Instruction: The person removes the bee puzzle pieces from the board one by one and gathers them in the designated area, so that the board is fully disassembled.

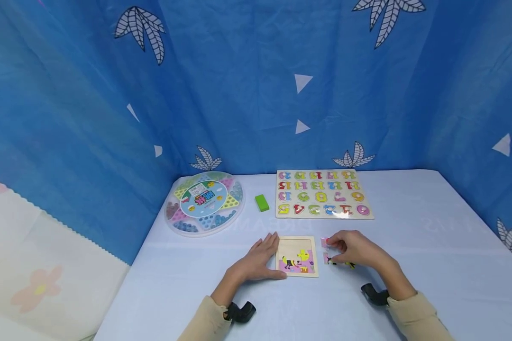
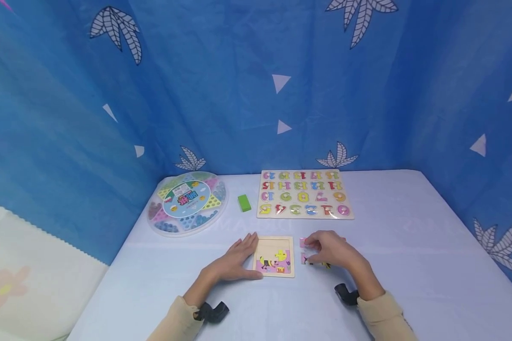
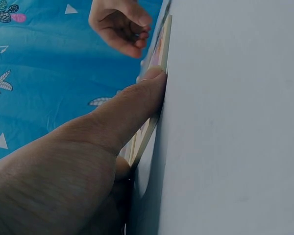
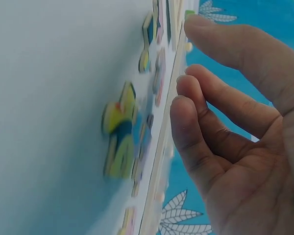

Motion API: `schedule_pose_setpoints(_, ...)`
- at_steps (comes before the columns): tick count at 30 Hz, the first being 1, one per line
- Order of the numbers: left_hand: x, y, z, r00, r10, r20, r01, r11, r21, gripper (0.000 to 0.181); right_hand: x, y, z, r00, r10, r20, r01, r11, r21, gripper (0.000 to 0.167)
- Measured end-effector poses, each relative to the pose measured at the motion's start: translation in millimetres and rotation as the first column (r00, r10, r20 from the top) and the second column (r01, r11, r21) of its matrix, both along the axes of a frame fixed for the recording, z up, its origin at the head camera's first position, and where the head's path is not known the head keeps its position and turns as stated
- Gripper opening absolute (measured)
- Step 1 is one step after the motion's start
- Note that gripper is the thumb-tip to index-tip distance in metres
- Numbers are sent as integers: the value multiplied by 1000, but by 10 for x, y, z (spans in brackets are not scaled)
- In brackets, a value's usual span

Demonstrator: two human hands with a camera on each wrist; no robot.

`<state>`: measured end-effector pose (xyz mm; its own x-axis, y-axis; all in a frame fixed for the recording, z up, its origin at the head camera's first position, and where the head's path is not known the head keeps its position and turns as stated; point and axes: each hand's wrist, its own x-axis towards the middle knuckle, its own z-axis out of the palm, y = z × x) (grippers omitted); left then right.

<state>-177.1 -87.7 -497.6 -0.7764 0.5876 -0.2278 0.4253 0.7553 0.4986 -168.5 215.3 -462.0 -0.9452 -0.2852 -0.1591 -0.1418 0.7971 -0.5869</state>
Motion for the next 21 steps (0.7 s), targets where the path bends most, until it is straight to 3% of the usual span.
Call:
schedule_pose_setpoints(8, -2, 7, 8, 1000, -1, 1, 1, 1000, 4, 105, -39, -146, -4, 1000, 6, 4, -6, 1000, -1, 42)
schedule_pose_setpoints(17, 7, 9, 0, 1000, -4, 0, 4, 1000, 10, 104, -99, -349, -38, 995, 93, 24, -92, 994, -56, 38)
schedule_pose_setpoints(21, 14, 8, 10, 1000, -3, -3, 3, 1000, 2, 105, -126, -447, -56, 995, 77, 61, -73, 995, -61, 37)
